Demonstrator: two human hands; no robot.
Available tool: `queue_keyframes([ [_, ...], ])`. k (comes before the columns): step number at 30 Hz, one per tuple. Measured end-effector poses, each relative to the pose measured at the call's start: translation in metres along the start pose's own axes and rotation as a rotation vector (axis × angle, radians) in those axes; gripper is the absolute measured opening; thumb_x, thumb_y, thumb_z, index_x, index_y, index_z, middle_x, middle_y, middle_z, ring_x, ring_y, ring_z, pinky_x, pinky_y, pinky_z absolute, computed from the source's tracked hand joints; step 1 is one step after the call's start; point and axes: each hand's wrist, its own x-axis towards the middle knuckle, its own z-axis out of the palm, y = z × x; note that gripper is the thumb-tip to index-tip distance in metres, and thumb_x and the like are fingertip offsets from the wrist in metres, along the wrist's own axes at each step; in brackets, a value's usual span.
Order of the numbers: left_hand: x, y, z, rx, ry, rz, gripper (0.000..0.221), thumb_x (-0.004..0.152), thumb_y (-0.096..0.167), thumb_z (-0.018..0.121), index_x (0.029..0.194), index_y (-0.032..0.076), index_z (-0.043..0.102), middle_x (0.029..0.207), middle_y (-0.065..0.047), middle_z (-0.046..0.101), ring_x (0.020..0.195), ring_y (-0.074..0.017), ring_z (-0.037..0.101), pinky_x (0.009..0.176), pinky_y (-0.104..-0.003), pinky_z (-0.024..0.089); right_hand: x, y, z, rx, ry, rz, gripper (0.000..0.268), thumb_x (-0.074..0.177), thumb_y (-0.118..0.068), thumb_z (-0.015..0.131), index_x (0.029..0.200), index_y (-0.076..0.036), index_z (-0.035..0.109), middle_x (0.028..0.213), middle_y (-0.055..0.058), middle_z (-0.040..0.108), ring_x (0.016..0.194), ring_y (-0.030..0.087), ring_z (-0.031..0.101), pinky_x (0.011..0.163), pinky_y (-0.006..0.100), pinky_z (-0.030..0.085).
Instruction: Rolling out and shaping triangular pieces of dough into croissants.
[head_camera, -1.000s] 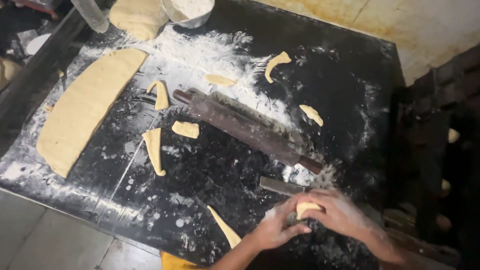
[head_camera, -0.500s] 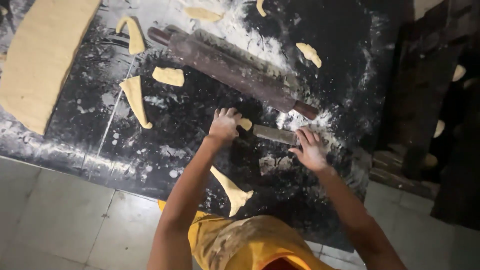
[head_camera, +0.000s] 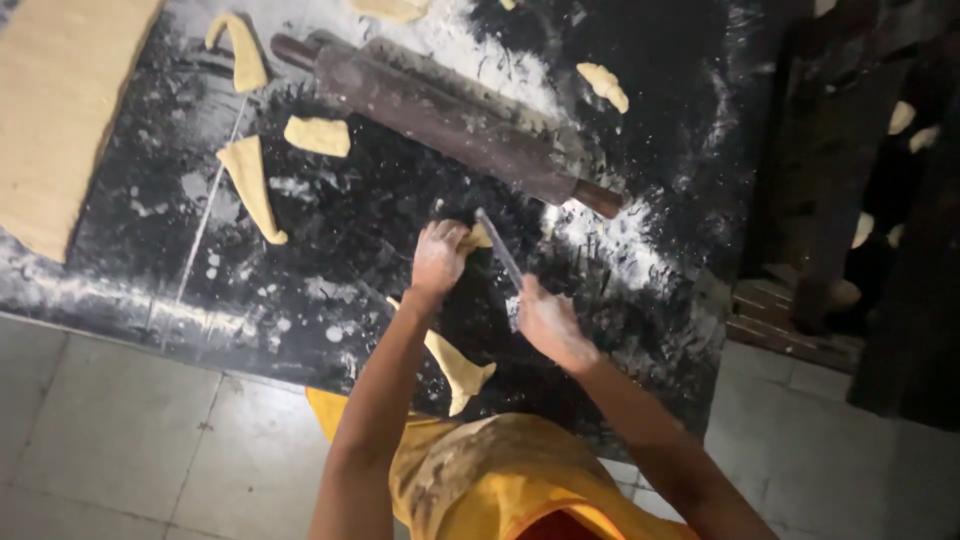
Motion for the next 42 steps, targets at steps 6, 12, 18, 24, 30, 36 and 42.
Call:
queue_keyframes([
  [6, -0.001, -0.013, -0.01, 0.057, -0.035, -0.016, 0.014, 0.078, 0.012, 0.074, 0.092, 0.011, 0.075, 0.102, -0.004, 0.071, 0.098, -0.0297, 0.064, 0.085, -0.044, 0.05, 0.028, 0.038, 0.052, -0.253, -0.153, -0.056, 0.05, 0.1, -0.025, 0.046, 0.142, 0.004, 0.045, 0.086, 0.025, 0.072, 0.076, 0.046, 0.071, 0.07, 0.058, 0.056],
  [12, 0.05, 0.005, -0.055, 0.174, 0.225, -0.09, 0.033, 0.083, 0.014, 0.073, 0.115, 0.006, 0.074, 0.109, -0.012, 0.07, 0.103, -0.0341, 0.062, 0.092, -0.046, 0.05, -0.033, 0.081, 0.01, 0.068, -0.056, 0.093, 0.035, 0.106, -0.032, 0.04, 0.118, -0.005, 0.057, 0.083, 0.02, 0.067, 0.071, 0.038, 0.07, 0.059, 0.046, 0.053],
  [18, 0.022, 0.052, 0.055, -0.17, -0.248, 0.411, 0.047, 0.08, 0.003, 0.054, 0.124, 0.007, 0.069, 0.133, -0.013, 0.067, 0.125, -0.0323, 0.059, 0.105, -0.041, 0.047, -0.079, 0.143, -0.035, 0.414, -0.076, 0.404, 0.032, 0.099, -0.029, 0.055, 0.096, 0.003, 0.062, 0.07, 0.023, 0.07, 0.066, 0.041, 0.071, 0.055, 0.043, 0.055],
  [24, -0.03, 0.078, 0.042, -0.155, -0.259, 0.152, 0.024, 0.083, 0.014, 0.067, 0.106, 0.011, 0.074, 0.11, -0.009, 0.07, 0.108, -0.031, 0.066, 0.098, -0.042, 0.052, -0.09, 0.112, -0.074, -0.466, 0.391, -0.029, 0.046, 0.088, -0.027, 0.073, 0.122, 0.002, 0.063, 0.11, 0.023, 0.067, 0.108, 0.043, 0.064, 0.097, 0.058, 0.051],
  [30, -0.089, 0.119, -0.058, -0.385, -0.109, -0.212, 0.012, 0.092, 0.013, 0.072, 0.102, 0.007, 0.072, 0.101, -0.014, 0.067, 0.089, -0.0349, 0.068, 0.077, -0.043, 0.056, -0.058, -0.024, -0.051, 0.143, 0.166, -0.498, 0.078, 0.085, -0.022, 0.084, 0.147, 0.006, 0.047, 0.139, 0.024, 0.06, 0.123, 0.04, 0.059, 0.103, 0.046, 0.051],
  [36, -0.171, 0.148, -0.084, -0.416, 0.07, -0.49, 0.017, 0.088, 0.006, 0.074, 0.105, 0.005, 0.071, 0.094, -0.012, 0.07, 0.072, -0.0286, 0.07, 0.065, -0.037, 0.057, -0.048, -0.027, 0.005, 0.295, -0.135, -0.716, 0.019, 0.097, -0.004, 0.071, 0.116, -0.004, 0.071, 0.113, 0.012, 0.072, 0.101, 0.03, 0.073, 0.087, 0.036, 0.061],
  [42, -0.234, 0.15, -0.053, -0.19, 0.309, -0.529, 0.014, 0.088, 0.004, 0.076, 0.1, 0.009, 0.07, 0.096, -0.011, 0.07, 0.081, -0.0286, 0.07, 0.071, -0.037, 0.058, -0.042, -0.025, 0.016, 0.181, -0.267, -0.803, 0.018, 0.088, -0.008, 0.081, 0.103, -0.005, 0.073, 0.097, 0.009, 0.073, 0.087, 0.03, 0.071, 0.075, 0.038, 0.058],
])
